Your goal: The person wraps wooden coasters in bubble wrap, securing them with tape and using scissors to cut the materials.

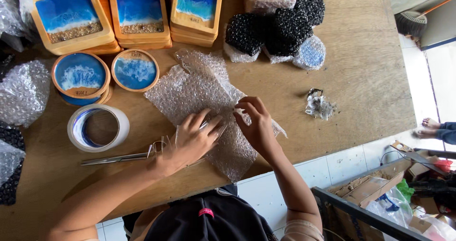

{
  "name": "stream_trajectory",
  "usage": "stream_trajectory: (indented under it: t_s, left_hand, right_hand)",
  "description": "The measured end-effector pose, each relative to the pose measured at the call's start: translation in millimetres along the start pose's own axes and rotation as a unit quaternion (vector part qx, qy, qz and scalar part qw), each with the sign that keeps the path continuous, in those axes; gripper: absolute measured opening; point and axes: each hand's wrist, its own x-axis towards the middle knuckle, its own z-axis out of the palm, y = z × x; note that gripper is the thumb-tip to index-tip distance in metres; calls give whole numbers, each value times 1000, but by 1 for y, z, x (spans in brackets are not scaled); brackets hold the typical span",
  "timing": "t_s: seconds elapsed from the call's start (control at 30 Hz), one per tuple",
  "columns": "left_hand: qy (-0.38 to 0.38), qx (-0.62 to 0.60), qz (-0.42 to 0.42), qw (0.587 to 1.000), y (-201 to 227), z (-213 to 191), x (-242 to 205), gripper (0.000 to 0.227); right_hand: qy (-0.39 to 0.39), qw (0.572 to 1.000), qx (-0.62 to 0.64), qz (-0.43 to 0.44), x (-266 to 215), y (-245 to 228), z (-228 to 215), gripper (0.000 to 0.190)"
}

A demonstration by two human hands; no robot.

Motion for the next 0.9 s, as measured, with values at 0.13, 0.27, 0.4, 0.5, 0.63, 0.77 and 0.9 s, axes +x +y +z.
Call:
stream_trajectory:
  t_s: [0.13,0.27,0.4,0.5,0.63,0.77,0.9]
  left_hand:
    - [44,-24,0,999,-2,-6,-2,45]
    - [45,-11,3,999,-1,-10,-3,51]
    - [0,-6,12,1000,-5,-15,-3,42]
    - [0,17,25,1000,-6,-11,-4,42]
    - [-2,18,22,1000,-5,-10,-4,42]
    - [-16,28,25,999,-5,-10,-3,45]
    - [-22,24,23,999,-5,-6,-3,46]
  right_hand:
    - [-43,998,-37,-11,7,-1,6,16]
    - [-50,991,-119,-47,8,7,12,14]
    - [-68,980,-164,-88,14,1,14,9]
    - [-52,965,-217,-134,15,-2,15,6]
    - [-49,953,-244,-175,12,11,19,6]
    - [-84,963,-183,-181,19,3,2,1]
    - [-74,953,-227,-189,22,-7,3,5]
